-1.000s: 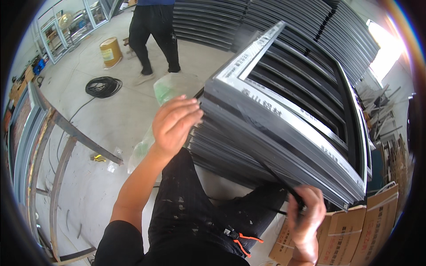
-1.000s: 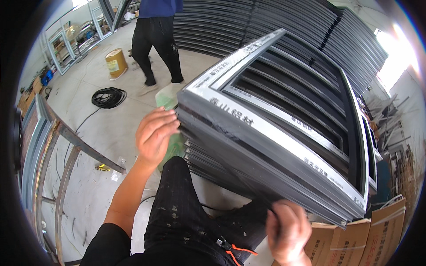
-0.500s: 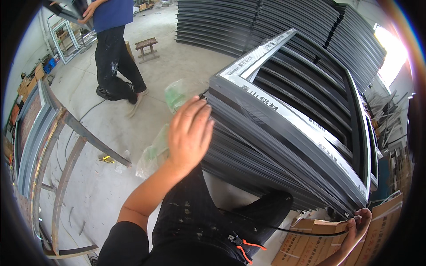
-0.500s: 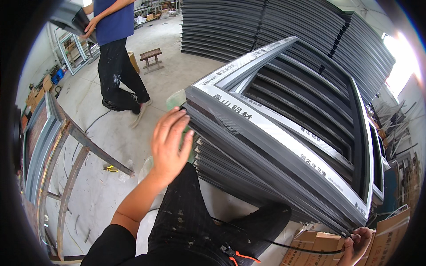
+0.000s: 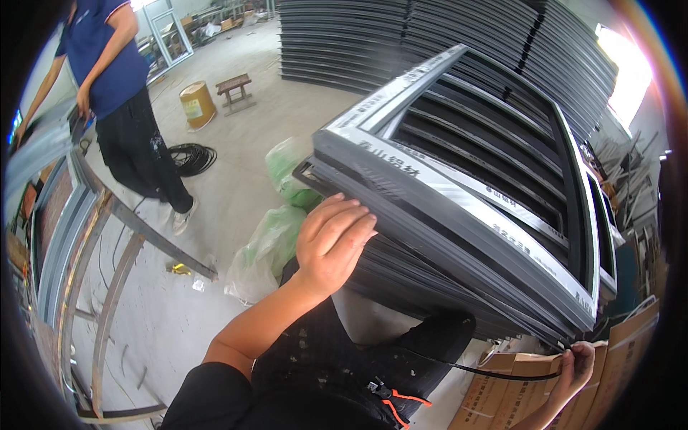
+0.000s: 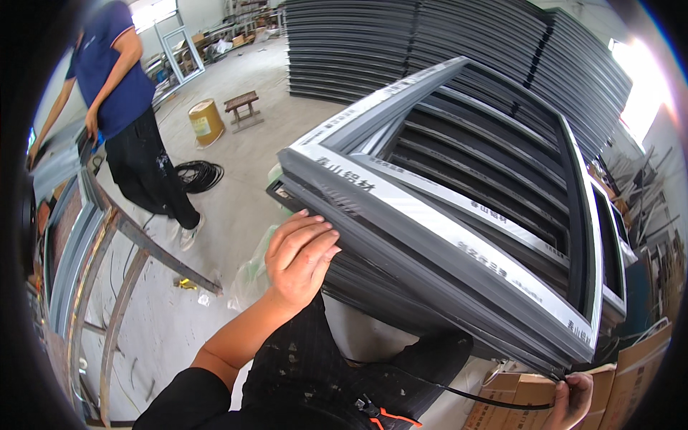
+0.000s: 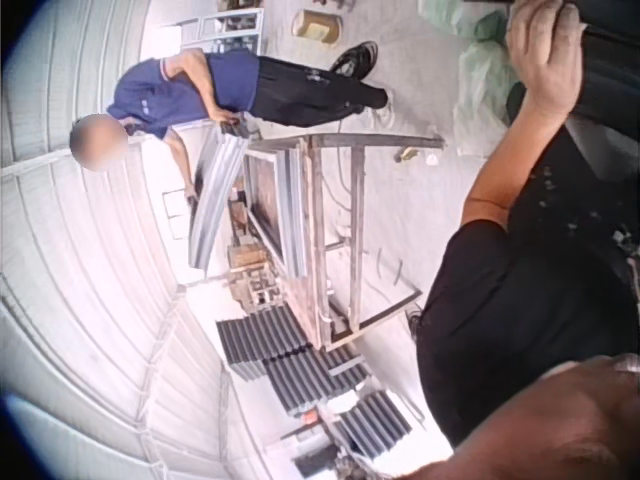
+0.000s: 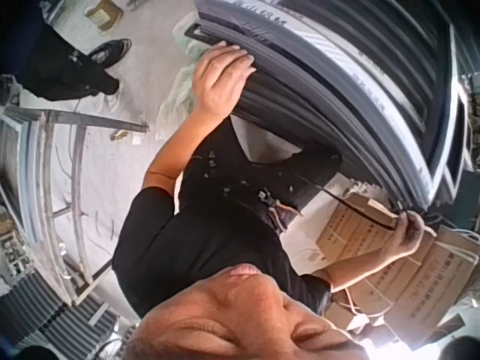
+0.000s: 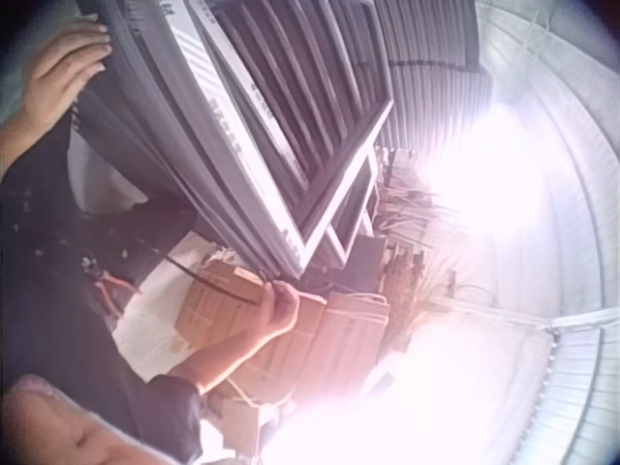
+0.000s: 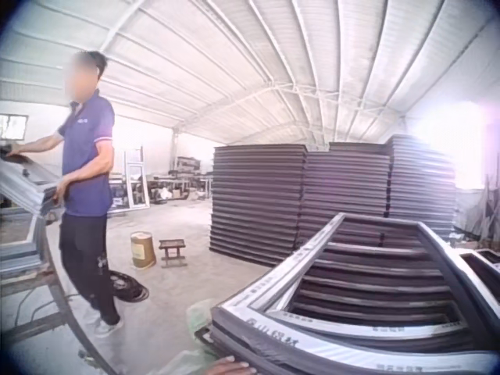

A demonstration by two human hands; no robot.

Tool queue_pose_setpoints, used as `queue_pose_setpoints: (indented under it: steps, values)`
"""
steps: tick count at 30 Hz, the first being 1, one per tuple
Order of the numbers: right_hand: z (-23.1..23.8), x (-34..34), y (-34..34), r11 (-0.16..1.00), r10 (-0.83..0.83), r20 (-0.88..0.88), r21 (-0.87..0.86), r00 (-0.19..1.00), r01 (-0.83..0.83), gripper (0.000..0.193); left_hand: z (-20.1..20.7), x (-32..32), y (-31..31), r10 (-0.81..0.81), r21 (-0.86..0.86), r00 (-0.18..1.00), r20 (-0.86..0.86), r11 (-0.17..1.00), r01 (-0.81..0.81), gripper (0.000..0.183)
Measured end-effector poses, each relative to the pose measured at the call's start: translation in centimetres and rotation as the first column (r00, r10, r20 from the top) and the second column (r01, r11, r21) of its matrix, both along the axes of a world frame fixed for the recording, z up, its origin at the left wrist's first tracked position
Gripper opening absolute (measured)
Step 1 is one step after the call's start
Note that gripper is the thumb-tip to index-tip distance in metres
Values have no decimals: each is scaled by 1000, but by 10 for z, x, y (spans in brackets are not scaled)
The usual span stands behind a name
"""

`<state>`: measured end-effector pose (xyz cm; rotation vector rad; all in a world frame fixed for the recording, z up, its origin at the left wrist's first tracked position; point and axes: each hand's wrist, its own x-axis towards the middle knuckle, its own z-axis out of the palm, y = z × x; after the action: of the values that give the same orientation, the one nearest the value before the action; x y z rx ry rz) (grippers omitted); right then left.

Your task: The person inserts a rubber seal into the channel of an aluminum window frame by hand and trims it using a pair of snips.

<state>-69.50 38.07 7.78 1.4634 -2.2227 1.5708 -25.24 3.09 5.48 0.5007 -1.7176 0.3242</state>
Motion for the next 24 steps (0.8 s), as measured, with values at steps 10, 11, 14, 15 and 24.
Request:
queue_pose_setpoints:
  steps: [10, 11, 14, 15, 24]
  values:
    - [21, -8, 27, 896, 367, 221, -344, 904, -280, 37, -10, 4, -16, -7, -38, 1000, 0, 999, 7, 25]
    - [25, -6, 27, 878, 398, 219, -371, 891, -301, 36, -10, 5, -16, 3, -46, 1000, 21, 999, -3, 24]
    - [32, 2, 25, 835, 455, 237, -449, 859, -318, 30, -4, 8, -16, 22, -63, 997, 79, 998, -17, 22]
    - [34, 3, 24, 840, 435, 259, -462, 862, -285, 29, -2, 9, -17, 20, -65, 995, 95, 998, -13, 22]
    - [54, 29, 36, 708, 634, 454, -667, 626, -233, 18, 4, 8, -9, 19, 14, 1000, -3, 1000, -19, 29]
